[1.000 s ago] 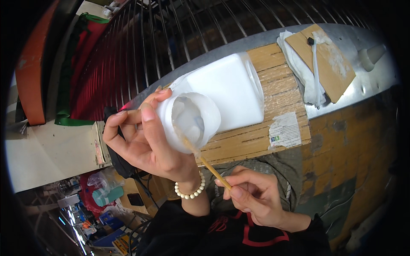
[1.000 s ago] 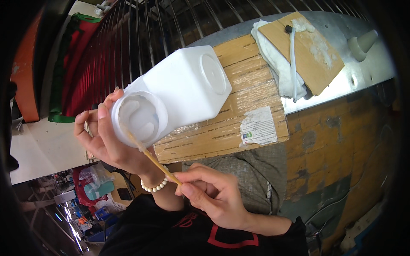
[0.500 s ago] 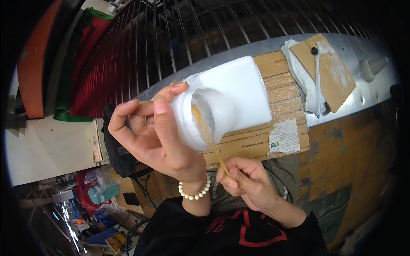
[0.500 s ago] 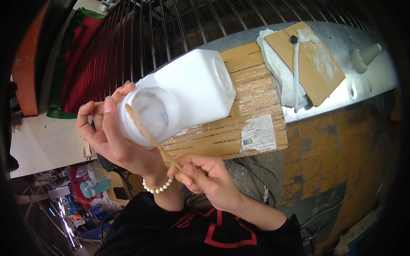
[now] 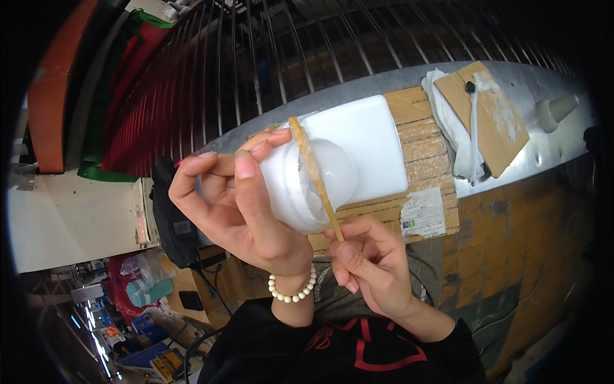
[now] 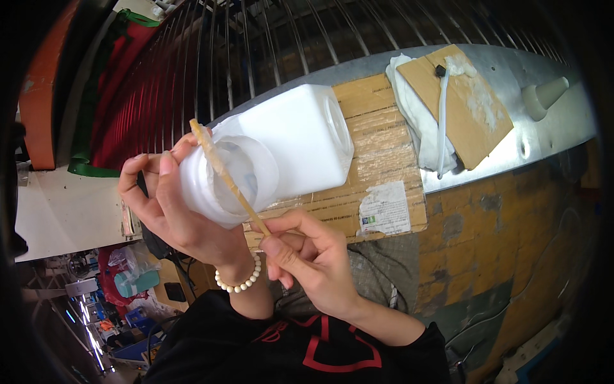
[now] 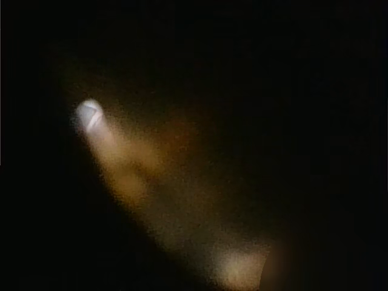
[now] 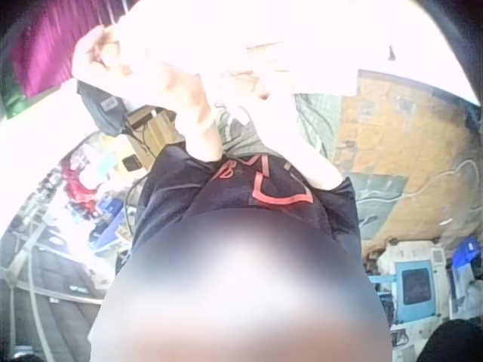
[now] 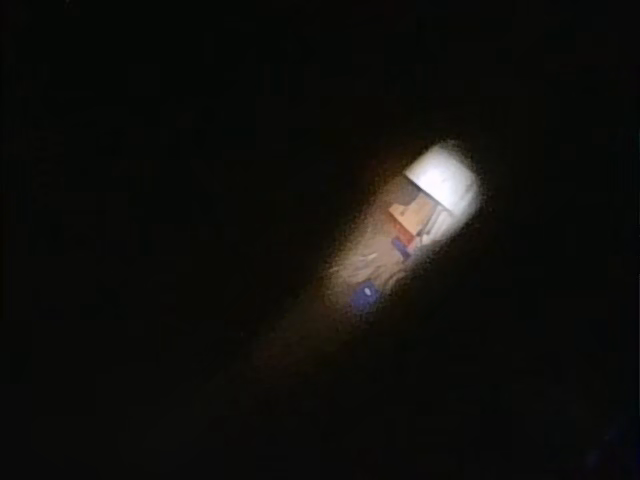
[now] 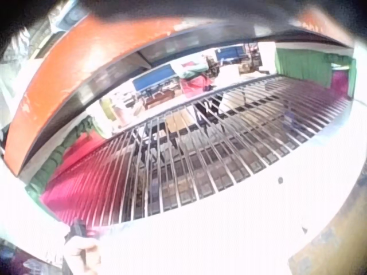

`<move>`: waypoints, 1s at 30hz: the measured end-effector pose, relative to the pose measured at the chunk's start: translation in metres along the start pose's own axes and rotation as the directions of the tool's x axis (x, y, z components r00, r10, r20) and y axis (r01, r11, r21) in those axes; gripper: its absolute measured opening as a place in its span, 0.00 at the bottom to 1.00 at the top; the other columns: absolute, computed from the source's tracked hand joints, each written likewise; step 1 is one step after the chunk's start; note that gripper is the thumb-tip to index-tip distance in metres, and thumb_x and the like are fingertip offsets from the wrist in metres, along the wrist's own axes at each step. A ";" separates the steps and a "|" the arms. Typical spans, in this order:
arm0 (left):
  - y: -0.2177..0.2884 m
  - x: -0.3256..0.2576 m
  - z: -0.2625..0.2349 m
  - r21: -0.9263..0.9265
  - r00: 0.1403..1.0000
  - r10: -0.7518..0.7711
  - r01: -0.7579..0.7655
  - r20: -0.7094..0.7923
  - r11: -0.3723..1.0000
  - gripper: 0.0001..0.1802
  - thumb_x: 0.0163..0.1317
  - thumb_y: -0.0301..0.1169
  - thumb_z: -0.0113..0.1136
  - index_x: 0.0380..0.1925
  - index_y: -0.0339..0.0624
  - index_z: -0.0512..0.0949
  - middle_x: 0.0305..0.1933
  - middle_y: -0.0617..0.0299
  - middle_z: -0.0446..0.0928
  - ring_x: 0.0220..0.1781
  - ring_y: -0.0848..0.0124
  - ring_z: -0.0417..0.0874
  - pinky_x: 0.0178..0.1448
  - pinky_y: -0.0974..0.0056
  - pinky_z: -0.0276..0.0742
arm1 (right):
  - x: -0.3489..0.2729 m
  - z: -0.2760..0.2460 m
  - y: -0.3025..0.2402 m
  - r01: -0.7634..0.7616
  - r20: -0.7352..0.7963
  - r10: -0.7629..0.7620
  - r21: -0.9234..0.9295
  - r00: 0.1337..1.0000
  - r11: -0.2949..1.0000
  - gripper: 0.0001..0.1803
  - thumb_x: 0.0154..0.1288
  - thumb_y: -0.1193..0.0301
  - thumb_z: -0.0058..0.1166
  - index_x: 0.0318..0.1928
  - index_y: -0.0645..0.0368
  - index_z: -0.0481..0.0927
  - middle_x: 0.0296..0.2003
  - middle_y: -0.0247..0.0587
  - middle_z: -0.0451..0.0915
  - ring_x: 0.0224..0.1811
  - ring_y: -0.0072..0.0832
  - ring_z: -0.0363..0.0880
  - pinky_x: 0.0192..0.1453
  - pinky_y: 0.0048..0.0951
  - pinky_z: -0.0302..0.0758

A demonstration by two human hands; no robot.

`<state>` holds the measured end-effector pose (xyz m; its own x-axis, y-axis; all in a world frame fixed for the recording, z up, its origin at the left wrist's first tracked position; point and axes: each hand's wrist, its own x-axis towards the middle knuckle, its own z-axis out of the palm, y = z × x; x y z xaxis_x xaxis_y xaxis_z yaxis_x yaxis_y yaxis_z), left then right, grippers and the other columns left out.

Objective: The person stirs a white paste inside a plastic container using a wooden stick, repeatedly scraping the sides and bottom to blend the contents. The person then places the container down and retrieves a bag of snacks from a backpack.

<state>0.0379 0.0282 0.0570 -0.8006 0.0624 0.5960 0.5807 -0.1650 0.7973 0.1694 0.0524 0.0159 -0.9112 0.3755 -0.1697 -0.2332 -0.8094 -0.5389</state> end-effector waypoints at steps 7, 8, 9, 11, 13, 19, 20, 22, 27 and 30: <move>0.001 0.001 -0.001 -0.037 1.000 -0.012 0.013 0.020 0.999 0.15 0.69 0.25 0.50 0.53 0.37 0.63 0.36 0.46 0.82 0.42 0.59 0.88 0.59 0.53 0.81 | 0.009 -0.009 -0.012 0.138 0.019 -0.145 -0.450 0.989 0.882 0.12 0.81 0.73 0.45 0.46 0.65 0.83 0.28 0.31 0.76 0.21 0.13 0.64 0.26 0.17 0.62; 0.001 0.001 -0.001 -0.040 1.000 -0.006 0.007 0.024 0.999 0.15 0.69 0.25 0.50 0.53 0.37 0.63 0.36 0.46 0.83 0.42 0.59 0.88 0.60 0.52 0.81 | 0.012 -0.011 -0.011 0.167 0.044 -0.167 -0.486 0.985 0.858 0.13 0.82 0.73 0.44 0.45 0.65 0.82 0.27 0.31 0.76 0.22 0.13 0.63 0.27 0.17 0.62; 0.001 0.001 -0.001 -0.039 0.999 0.005 -0.004 0.034 0.999 0.15 0.69 0.25 0.50 0.54 0.37 0.63 0.36 0.45 0.83 0.41 0.59 0.88 0.61 0.51 0.80 | 0.014 -0.014 -0.010 0.185 0.067 -0.175 -0.499 0.982 0.847 0.14 0.82 0.73 0.42 0.44 0.65 0.82 0.27 0.31 0.75 0.22 0.14 0.62 0.27 0.18 0.61; 0.001 0.001 0.000 -0.077 1.000 -0.013 0.015 0.027 0.997 0.16 0.69 0.23 0.51 0.55 0.35 0.62 0.33 0.48 0.80 0.41 0.59 0.88 0.59 0.52 0.81 | 0.018 -0.021 -0.011 0.214 0.115 -0.181 -0.571 0.977 0.793 0.14 0.82 0.74 0.41 0.41 0.65 0.81 0.27 0.30 0.74 0.23 0.13 0.62 0.28 0.18 0.61; 0.002 0.002 0.000 -0.103 0.999 -0.021 0.023 0.026 0.994 0.17 0.69 0.22 0.51 0.55 0.34 0.61 0.32 0.49 0.78 0.41 0.59 0.88 0.58 0.53 0.81 | 0.020 -0.027 -0.013 0.239 0.179 -0.166 -0.566 0.970 0.789 0.14 0.82 0.74 0.41 0.41 0.65 0.80 0.26 0.30 0.74 0.23 0.13 0.62 0.28 0.18 0.61; 0.004 0.004 0.001 -0.096 0.998 -0.062 0.063 0.020 0.993 0.16 0.69 0.23 0.50 0.55 0.34 0.62 0.34 0.48 0.79 0.41 0.59 0.88 0.57 0.54 0.82 | 0.021 -0.021 -0.011 0.106 0.115 -0.080 -0.244 0.990 0.964 0.08 0.81 0.75 0.44 0.49 0.63 0.77 0.29 0.32 0.77 0.26 0.12 0.70 0.30 0.16 0.66; 0.003 0.003 0.001 -0.081 0.999 -0.042 0.045 0.030 0.996 0.16 0.70 0.24 0.49 0.55 0.35 0.63 0.36 0.47 0.80 0.41 0.60 0.88 0.55 0.56 0.83 | 0.018 -0.014 -0.006 0.162 0.080 -0.146 -0.263 0.986 0.951 0.07 0.80 0.75 0.46 0.51 0.62 0.76 0.29 0.33 0.78 0.27 0.12 0.71 0.30 0.15 0.67; 0.002 0.003 0.001 -0.052 0.999 -0.027 0.029 0.034 0.998 0.16 0.70 0.24 0.48 0.55 0.35 0.63 0.38 0.47 0.80 0.42 0.61 0.87 0.54 0.58 0.84 | 0.013 -0.007 -0.005 0.171 0.022 -0.172 -0.290 0.985 0.942 0.07 0.79 0.75 0.48 0.52 0.63 0.76 0.30 0.34 0.79 0.27 0.13 0.73 0.29 0.15 0.68; 0.001 0.005 -0.005 0.055 0.999 -0.040 0.038 0.026 0.998 0.15 0.70 0.24 0.47 0.55 0.35 0.63 0.36 0.47 0.80 0.42 0.60 0.87 0.57 0.54 0.82 | 0.008 -0.011 -0.011 0.108 -0.067 -0.154 -0.451 0.986 0.886 0.10 0.80 0.73 0.48 0.46 0.66 0.81 0.27 0.34 0.79 0.24 0.16 0.72 0.27 0.17 0.67; 0.000 0.005 -0.005 -0.063 0.999 -0.016 0.019 0.052 0.998 0.17 0.70 0.23 0.52 0.55 0.34 0.61 0.32 0.51 0.77 0.41 0.61 0.87 0.56 0.58 0.80 | 0.016 -0.014 -0.007 0.261 0.005 -0.338 -0.646 0.941 0.717 0.12 0.78 0.76 0.47 0.40 0.67 0.84 0.24 0.33 0.78 0.22 0.15 0.70 0.25 0.19 0.64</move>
<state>0.0328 0.0235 0.0595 -0.8009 0.1156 0.5875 0.5548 -0.2259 0.8008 0.1610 0.0707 0.0051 -0.7802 0.6249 0.0269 -0.1860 -0.1908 -0.9639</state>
